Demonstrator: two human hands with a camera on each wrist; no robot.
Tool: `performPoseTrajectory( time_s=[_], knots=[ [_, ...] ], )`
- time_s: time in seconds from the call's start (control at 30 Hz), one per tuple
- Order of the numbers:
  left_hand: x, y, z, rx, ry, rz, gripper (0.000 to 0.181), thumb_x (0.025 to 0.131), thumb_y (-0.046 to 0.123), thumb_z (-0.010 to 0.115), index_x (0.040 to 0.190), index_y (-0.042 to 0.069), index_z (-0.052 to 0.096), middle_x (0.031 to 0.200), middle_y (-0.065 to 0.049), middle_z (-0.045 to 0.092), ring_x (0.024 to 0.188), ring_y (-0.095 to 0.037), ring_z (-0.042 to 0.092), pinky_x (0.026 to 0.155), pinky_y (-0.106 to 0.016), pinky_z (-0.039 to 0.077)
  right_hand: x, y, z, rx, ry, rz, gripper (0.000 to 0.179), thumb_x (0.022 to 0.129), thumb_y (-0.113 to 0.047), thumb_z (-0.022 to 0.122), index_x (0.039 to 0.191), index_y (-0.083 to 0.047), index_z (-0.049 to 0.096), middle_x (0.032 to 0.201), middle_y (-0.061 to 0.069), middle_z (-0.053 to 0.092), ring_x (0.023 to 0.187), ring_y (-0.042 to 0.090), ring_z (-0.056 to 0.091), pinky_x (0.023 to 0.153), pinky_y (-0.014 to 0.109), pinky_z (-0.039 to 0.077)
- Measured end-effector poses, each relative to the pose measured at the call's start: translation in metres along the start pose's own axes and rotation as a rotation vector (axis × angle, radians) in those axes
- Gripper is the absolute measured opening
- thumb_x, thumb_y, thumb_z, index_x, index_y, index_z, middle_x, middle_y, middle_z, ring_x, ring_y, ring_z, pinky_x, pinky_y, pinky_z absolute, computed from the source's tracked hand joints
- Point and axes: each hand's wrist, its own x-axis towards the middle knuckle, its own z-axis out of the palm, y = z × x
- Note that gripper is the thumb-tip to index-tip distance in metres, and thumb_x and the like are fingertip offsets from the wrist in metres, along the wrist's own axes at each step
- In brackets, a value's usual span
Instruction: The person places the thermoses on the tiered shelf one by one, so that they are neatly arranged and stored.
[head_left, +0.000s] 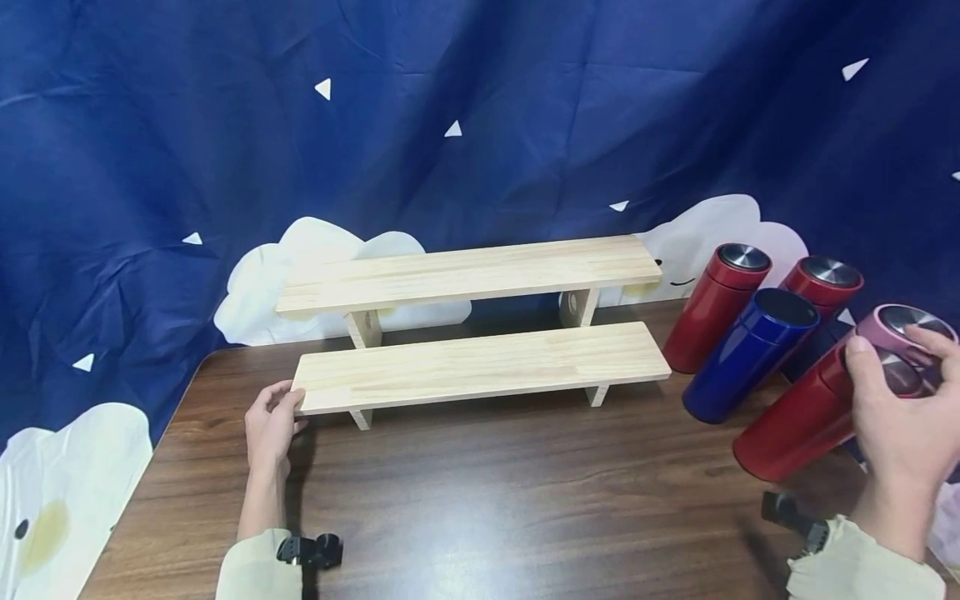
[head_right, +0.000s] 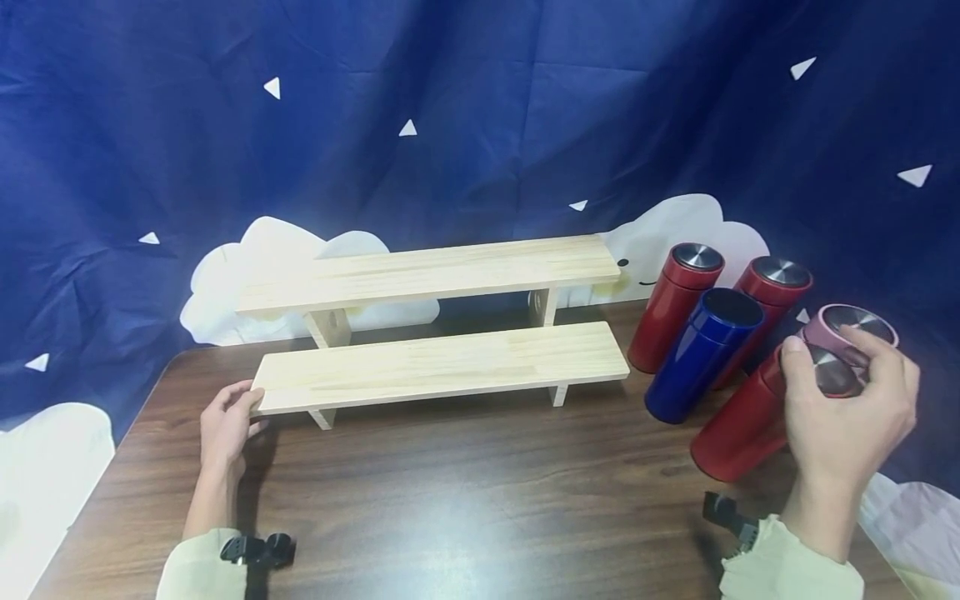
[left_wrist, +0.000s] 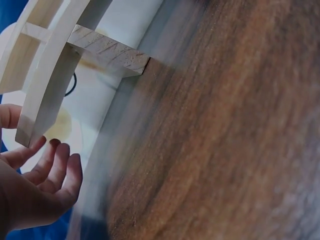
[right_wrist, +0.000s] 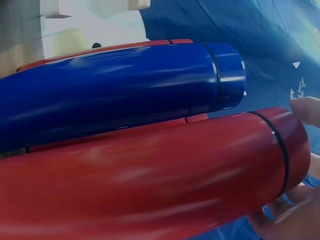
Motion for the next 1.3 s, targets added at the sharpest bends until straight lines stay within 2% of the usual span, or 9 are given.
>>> performPoseTrajectory(
  time_s=[0.27,0.4,0.47,0.57,0.73,0.9,1.1,1.23,1.3],
  knots=[
    [-0.002,0.001,0.000,-0.017,-0.026,-0.017,0.046,0.099,0.028,0.060,0.139,0.005,0.055,0.127,-0.009,0.055,0.097,-0.012,0.057,0.077,-0.027,0.056,-0.003,0.010,-0.003,0.018,0.003,0.020,0.054,0.081,-0.013,0.080,0.131,-0.028,0.065,0.121,-0.011,0.057,0.112,0.003,0.054,0.103,0.017,0.041],
    [-0.002,0.000,-0.001,-0.021,-0.021,-0.020,0.046,0.100,0.029,0.060,0.139,0.005,0.055,0.126,-0.007,0.055,0.097,-0.011,0.057,0.075,-0.026,0.056,-0.004,0.015,-0.005,0.041,-0.032,0.007,0.062,0.081,-0.008,0.081,0.137,-0.024,0.060,0.126,-0.009,0.055,0.113,0.005,0.055,0.105,0.019,0.042],
    [-0.001,-0.001,-0.001,-0.036,-0.017,-0.018,0.046,0.100,0.029,0.060,0.138,0.005,0.055,0.125,-0.007,0.055,0.097,-0.011,0.057,0.074,-0.025,0.056,-0.003,0.018,-0.004,0.102,-0.055,-0.004,0.066,0.079,-0.001,0.082,0.137,-0.020,0.059,0.127,-0.005,0.056,0.112,0.007,0.057,0.104,0.019,0.043],
    [-0.002,-0.003,-0.002,-0.049,-0.012,-0.018,0.047,0.100,0.030,0.061,0.138,0.004,0.055,0.127,-0.007,0.054,0.098,-0.012,0.057,0.072,-0.024,0.056,-0.002,0.022,-0.006,0.127,-0.085,-0.005,0.070,0.077,0.004,0.082,0.138,-0.018,0.058,0.129,-0.002,0.058,0.114,0.010,0.058,0.103,0.018,0.043],
    [-0.002,-0.004,-0.001,-0.056,-0.022,-0.024,0.047,0.100,0.030,0.061,0.139,0.004,0.054,0.126,-0.007,0.054,0.097,-0.012,0.057,0.071,-0.024,0.056,-0.003,0.031,-0.013,0.155,-0.121,0.079,0.070,0.079,0.008,0.081,0.139,-0.019,0.057,0.127,-0.005,0.061,0.117,0.011,0.057,0.106,0.016,0.040],
    [-0.001,-0.003,0.000,-0.066,-0.025,-0.021,0.047,0.100,0.031,0.061,0.138,0.005,0.054,0.127,-0.007,0.054,0.097,-0.011,0.057,0.072,-0.024,0.055,-0.003,0.042,-0.019,0.299,-0.152,0.157,0.069,0.076,0.015,0.079,0.135,-0.017,0.059,0.118,-0.005,0.065,0.111,0.010,0.058,0.093,0.007,0.043],
    [-0.001,-0.003,0.000,-0.059,-0.028,-0.027,0.047,0.100,0.032,0.062,0.138,0.005,0.055,0.125,-0.006,0.055,0.098,-0.012,0.056,0.073,-0.024,0.056,-0.004,0.060,-0.023,0.283,-0.184,0.221,0.066,0.076,0.016,0.077,0.130,-0.019,0.062,0.112,-0.009,0.067,0.110,0.007,0.059,0.087,0.006,0.044],
    [-0.001,-0.004,-0.001,-0.099,-0.023,-0.020,0.041,0.099,0.027,0.065,0.134,0.007,0.057,0.116,-0.003,0.056,0.093,-0.010,0.058,0.072,-0.024,0.056,-0.006,0.074,-0.024,0.283,-0.228,0.248,0.062,0.077,0.015,0.077,0.126,-0.019,0.062,0.111,-0.009,0.067,0.105,0.004,0.060,0.083,0.006,0.045],
    [0.000,-0.004,-0.001,-0.129,-0.020,-0.013,0.038,0.098,0.024,0.066,0.131,0.007,0.059,0.111,-0.002,0.056,0.089,-0.008,0.058,0.071,-0.024,0.055,-0.008,0.083,-0.026,0.328,-0.266,0.260,0.059,0.078,0.018,0.075,0.124,-0.017,0.061,0.110,-0.008,0.068,0.100,0.002,0.063,0.080,0.007,0.047]
  ],
)
